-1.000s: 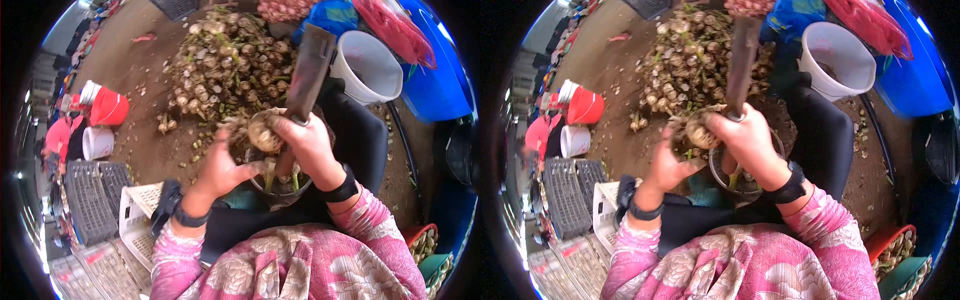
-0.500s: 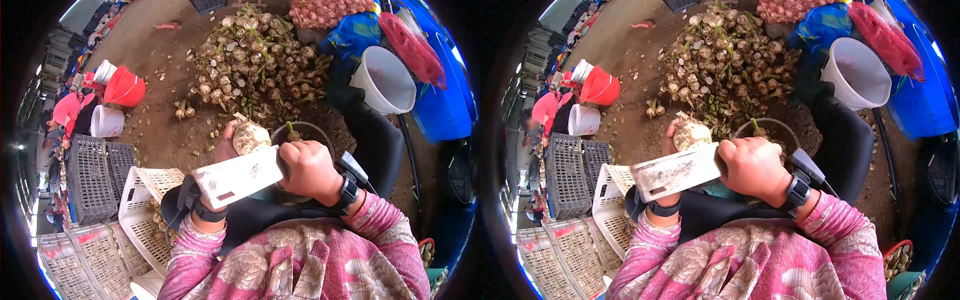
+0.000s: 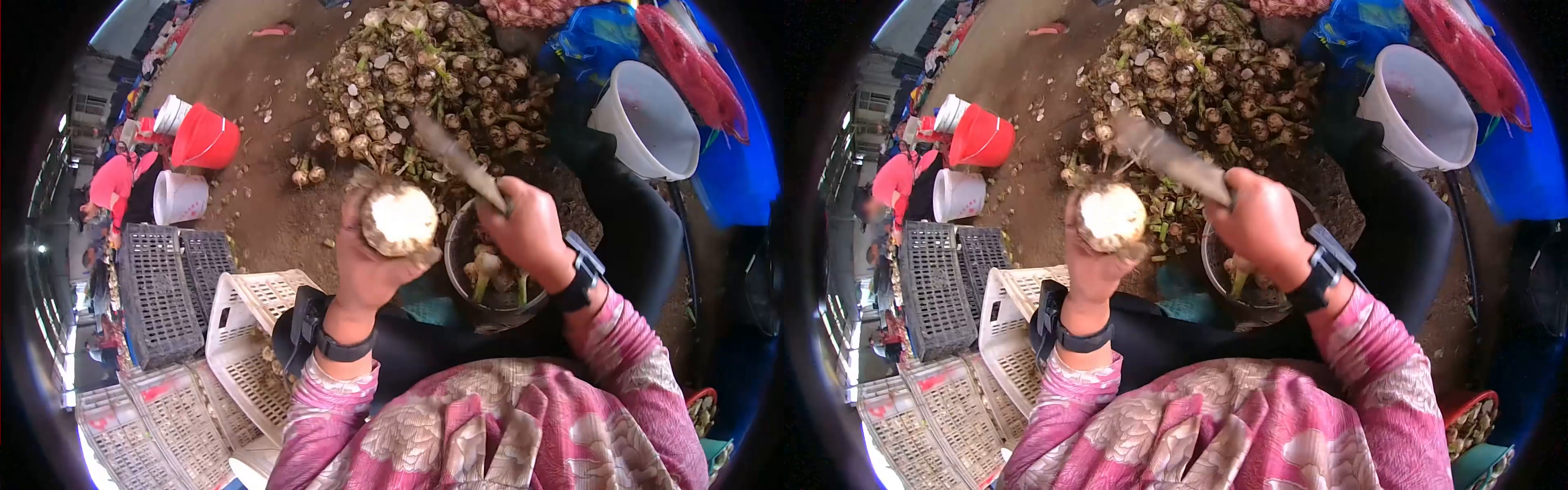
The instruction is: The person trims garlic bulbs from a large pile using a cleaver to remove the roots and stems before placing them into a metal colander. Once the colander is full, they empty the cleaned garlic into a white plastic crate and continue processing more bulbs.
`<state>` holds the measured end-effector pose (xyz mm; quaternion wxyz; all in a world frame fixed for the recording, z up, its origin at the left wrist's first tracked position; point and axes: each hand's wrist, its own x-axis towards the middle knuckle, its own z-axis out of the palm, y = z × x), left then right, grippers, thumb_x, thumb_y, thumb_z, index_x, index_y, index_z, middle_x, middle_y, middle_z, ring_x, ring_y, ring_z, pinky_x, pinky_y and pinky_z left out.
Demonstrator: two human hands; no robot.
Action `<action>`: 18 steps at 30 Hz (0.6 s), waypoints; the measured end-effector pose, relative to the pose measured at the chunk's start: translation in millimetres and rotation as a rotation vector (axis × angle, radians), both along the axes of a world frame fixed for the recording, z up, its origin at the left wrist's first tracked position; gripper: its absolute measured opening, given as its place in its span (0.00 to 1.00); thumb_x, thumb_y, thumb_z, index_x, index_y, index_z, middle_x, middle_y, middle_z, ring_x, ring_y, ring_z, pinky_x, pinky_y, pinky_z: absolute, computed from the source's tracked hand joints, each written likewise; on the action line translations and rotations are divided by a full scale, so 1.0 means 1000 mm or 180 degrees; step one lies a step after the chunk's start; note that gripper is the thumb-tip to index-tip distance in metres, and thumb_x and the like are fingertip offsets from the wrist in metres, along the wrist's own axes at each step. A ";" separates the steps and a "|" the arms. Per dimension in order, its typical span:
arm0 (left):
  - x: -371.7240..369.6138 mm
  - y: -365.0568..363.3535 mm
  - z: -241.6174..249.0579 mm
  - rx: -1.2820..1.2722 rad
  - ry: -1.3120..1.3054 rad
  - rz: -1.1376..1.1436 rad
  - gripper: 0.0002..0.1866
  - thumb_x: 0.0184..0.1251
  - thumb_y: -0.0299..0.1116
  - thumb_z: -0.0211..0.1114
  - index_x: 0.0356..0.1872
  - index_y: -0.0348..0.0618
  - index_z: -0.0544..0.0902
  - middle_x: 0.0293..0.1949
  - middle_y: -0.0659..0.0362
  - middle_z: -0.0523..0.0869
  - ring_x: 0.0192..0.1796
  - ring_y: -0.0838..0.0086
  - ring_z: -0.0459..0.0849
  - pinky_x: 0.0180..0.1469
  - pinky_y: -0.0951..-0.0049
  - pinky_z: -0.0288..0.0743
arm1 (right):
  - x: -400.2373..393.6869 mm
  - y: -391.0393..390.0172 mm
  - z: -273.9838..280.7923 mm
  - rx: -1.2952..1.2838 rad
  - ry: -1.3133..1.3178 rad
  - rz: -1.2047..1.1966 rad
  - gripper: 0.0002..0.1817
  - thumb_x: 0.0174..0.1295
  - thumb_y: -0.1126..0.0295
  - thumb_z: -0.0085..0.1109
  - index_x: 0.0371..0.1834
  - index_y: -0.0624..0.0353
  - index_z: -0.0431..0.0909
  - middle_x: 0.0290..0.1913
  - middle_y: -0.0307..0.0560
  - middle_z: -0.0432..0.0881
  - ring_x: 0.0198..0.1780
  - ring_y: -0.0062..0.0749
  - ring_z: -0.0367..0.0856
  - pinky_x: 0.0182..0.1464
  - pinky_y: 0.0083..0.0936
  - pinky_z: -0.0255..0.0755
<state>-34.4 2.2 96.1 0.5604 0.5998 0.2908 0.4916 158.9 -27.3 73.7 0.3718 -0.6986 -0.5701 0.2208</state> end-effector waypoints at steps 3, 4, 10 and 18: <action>0.000 0.006 0.002 -0.0070 -0.0437 0.0256 0.44 0.37 0.25 0.74 0.59 0.42 0.59 0.53 0.55 0.71 0.54 0.68 0.72 0.55 0.69 0.69 | 0.010 -0.004 0.005 0.0231 0.0429 -0.0103 0.11 0.48 0.65 0.59 0.21 0.62 0.73 0.20 0.58 0.75 0.26 0.53 0.76 0.27 0.36 0.70; -0.001 0.003 0.004 -0.0063 -0.0581 0.0241 0.43 0.39 0.24 0.72 0.60 0.42 0.58 0.53 0.55 0.70 0.55 0.67 0.72 0.57 0.68 0.68 | 0.008 -0.010 0.017 0.0188 0.0424 0.0008 0.10 0.48 0.66 0.59 0.21 0.62 0.74 0.20 0.58 0.75 0.26 0.53 0.76 0.27 0.36 0.70; 0.013 -0.025 0.031 -0.0629 -0.1110 0.0446 0.37 0.44 0.23 0.64 0.59 0.42 0.59 0.52 0.56 0.71 0.56 0.68 0.71 0.58 0.67 0.66 | 0.002 -0.024 0.067 0.0758 0.0650 0.0604 0.08 0.47 0.68 0.58 0.23 0.62 0.75 0.22 0.57 0.76 0.26 0.50 0.77 0.30 0.35 0.70; 0.034 -0.012 0.065 -0.0472 -0.0563 -0.0083 0.30 0.45 0.20 0.62 0.55 0.40 0.65 0.46 0.55 0.75 0.51 0.68 0.75 0.53 0.68 0.72 | 0.035 -0.023 -0.035 0.0123 0.1029 -0.0227 0.11 0.49 0.67 0.55 0.22 0.67 0.74 0.22 0.63 0.74 0.27 0.52 0.75 0.30 0.38 0.68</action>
